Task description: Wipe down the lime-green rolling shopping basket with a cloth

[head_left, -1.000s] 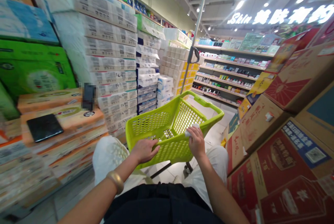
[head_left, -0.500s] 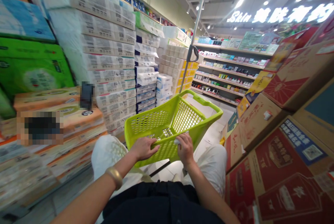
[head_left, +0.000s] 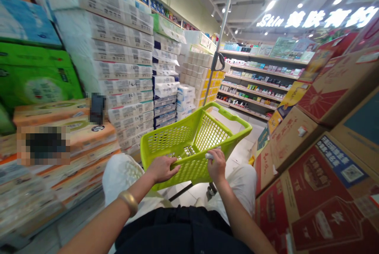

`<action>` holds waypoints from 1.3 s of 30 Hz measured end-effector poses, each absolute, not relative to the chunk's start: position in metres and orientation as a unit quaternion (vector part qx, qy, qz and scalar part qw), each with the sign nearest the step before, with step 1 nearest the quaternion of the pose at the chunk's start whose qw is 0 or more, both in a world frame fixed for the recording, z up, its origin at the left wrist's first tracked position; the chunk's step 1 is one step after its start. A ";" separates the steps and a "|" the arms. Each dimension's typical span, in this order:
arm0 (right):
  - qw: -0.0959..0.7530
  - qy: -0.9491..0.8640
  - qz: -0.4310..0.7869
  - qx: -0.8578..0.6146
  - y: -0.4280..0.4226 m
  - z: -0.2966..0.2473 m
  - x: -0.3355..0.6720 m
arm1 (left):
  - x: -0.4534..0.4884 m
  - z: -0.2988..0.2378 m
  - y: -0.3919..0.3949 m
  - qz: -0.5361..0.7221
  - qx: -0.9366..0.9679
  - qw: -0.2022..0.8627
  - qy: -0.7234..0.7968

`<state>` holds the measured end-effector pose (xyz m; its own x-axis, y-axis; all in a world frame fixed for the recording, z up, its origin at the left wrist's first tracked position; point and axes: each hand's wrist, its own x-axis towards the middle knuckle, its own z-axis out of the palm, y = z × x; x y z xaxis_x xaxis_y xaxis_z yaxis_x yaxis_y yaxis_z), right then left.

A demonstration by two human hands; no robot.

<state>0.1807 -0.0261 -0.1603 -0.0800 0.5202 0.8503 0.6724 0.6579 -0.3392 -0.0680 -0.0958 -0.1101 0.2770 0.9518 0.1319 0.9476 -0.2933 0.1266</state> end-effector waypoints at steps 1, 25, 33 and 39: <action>0.531 -0.748 -0.061 -0.393 -0.033 -0.164 0.168 | -0.068 -0.110 -0.096 0.091 0.799 0.012 0.595; 0.487 -0.812 -0.065 -0.314 -0.055 -0.141 0.156 | -0.068 -0.111 -0.098 0.117 0.793 0.026 0.598; 0.362 -0.856 -0.124 -0.349 -0.024 -0.129 0.200 | -0.048 -0.113 -0.104 0.101 0.803 0.027 0.587; 0.373 -0.805 -0.173 -0.428 0.004 -0.110 0.264 | -0.040 -0.114 -0.101 0.107 0.810 0.033 0.575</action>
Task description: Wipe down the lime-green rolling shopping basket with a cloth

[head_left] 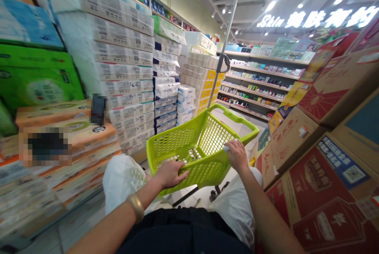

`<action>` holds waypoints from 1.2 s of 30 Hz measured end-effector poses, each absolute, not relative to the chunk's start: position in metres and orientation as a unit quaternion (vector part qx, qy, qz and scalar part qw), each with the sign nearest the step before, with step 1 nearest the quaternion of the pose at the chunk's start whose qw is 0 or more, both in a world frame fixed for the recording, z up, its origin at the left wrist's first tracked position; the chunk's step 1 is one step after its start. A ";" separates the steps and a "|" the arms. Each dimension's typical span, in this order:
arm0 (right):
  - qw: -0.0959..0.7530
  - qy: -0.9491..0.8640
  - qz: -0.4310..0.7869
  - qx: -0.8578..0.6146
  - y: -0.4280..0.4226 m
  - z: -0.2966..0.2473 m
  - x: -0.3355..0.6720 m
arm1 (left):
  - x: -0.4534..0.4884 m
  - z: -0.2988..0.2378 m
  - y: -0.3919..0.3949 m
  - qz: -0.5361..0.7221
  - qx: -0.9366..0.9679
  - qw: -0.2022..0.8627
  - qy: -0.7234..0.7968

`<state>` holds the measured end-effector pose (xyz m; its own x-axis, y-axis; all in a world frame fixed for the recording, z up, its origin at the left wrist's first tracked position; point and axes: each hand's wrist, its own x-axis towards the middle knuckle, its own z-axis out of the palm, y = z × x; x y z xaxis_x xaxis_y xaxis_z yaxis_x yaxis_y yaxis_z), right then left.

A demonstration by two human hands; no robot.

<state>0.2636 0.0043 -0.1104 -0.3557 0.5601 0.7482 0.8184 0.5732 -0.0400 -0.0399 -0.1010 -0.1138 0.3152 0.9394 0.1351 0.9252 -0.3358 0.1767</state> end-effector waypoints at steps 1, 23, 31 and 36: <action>0.373 -0.798 -0.178 -0.439 0.009 -0.106 0.272 | -0.041 -0.114 -0.099 0.105 0.812 0.030 0.574; 0.353 -0.756 -0.195 -0.516 0.050 -0.078 0.329 | -0.050 -0.114 -0.070 0.099 0.816 0.003 0.569; 0.367 -0.742 -0.202 -0.523 0.053 -0.080 0.324 | -0.057 -0.111 -0.055 0.084 0.820 -0.008 0.566; 0.389 -0.712 -0.202 -0.548 0.055 -0.084 0.313 | -0.063 -0.107 -0.039 0.089 0.809 -0.030 0.581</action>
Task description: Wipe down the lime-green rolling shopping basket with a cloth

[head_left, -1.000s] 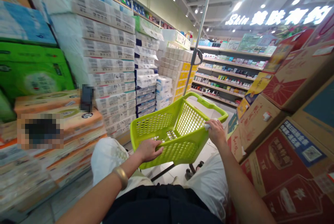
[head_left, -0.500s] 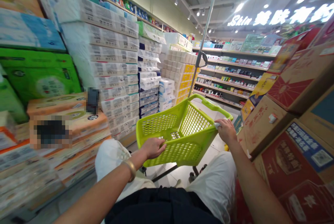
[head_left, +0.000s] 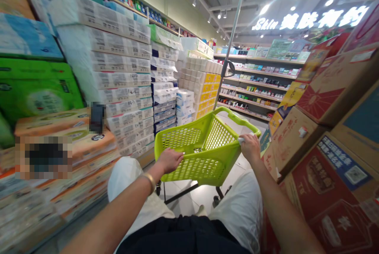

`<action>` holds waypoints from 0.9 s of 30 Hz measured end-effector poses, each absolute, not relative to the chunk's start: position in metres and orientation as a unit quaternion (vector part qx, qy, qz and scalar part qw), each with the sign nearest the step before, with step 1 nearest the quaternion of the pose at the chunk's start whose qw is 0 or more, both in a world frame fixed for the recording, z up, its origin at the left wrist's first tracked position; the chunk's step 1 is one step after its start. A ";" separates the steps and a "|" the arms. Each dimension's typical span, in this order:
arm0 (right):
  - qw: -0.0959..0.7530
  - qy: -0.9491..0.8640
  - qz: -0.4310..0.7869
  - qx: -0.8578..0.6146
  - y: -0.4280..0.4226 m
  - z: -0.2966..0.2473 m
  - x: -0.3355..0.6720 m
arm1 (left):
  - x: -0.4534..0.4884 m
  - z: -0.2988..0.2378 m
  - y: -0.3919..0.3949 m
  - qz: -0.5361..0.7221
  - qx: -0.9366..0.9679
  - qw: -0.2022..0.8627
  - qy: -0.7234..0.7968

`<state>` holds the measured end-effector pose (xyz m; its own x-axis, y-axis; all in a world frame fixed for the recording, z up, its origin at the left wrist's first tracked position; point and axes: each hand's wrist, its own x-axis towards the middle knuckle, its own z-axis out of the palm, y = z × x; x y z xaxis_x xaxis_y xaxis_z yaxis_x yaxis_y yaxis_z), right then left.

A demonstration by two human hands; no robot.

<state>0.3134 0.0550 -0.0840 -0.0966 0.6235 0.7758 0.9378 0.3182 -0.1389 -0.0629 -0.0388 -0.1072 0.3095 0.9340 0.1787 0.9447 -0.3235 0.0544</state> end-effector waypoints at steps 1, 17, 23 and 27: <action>0.394 -0.707 -0.202 -0.552 0.056 -0.085 0.310 | -0.063 -0.108 -0.036 -0.093 -0.801 0.038 -0.591; 0.357 -0.703 -0.217 -0.576 0.022 -0.077 0.228 | -0.047 -0.128 -0.028 -0.237 -0.748 0.051 -0.618; 0.274 -0.754 -0.198 -0.563 -0.014 -0.059 0.187 | 0.014 -0.105 -0.021 -0.313 -0.803 0.019 -0.508; 0.281 -0.791 -0.190 -0.509 -0.043 -0.053 0.172 | 0.028 -0.096 -0.014 -0.299 -0.816 -0.025 -0.494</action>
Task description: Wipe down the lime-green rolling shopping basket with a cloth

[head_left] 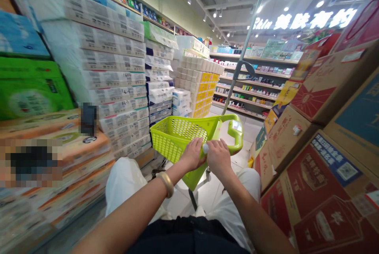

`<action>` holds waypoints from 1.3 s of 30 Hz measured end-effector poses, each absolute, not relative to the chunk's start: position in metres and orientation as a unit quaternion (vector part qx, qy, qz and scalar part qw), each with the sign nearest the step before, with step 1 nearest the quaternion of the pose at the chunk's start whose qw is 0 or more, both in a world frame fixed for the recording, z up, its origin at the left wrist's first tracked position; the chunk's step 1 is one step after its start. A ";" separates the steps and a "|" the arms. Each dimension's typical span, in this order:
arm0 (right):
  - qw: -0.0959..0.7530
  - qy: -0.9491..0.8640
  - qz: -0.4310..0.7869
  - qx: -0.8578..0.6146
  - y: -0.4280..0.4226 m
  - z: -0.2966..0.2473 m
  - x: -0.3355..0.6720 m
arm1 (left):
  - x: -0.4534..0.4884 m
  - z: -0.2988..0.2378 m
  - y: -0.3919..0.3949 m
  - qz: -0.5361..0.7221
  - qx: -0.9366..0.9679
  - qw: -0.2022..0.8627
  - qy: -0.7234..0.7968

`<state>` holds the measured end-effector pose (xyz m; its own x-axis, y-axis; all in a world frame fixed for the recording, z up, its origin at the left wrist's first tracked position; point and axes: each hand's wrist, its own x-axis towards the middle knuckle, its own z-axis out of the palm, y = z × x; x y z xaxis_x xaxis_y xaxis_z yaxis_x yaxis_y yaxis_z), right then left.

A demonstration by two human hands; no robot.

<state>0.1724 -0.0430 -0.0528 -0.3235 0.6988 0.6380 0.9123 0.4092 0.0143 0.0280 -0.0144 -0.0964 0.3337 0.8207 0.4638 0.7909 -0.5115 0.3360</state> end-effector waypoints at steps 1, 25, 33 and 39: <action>0.289 -0.793 -0.189 -0.503 -0.051 -0.050 0.173 | 0.027 -0.097 -0.015 0.298 0.818 0.030 0.491; 0.476 -0.801 -0.112 -0.345 -0.091 -0.049 0.201 | -0.021 -0.114 -0.038 0.417 0.798 0.036 0.433; 0.543 -0.742 -0.076 -0.387 -0.079 -0.053 0.209 | -0.026 -0.120 -0.042 0.439 0.782 0.052 0.439; 0.489 -0.809 -0.087 -0.313 -0.091 -0.049 0.193 | -0.026 -0.117 -0.047 0.435 0.776 0.073 0.450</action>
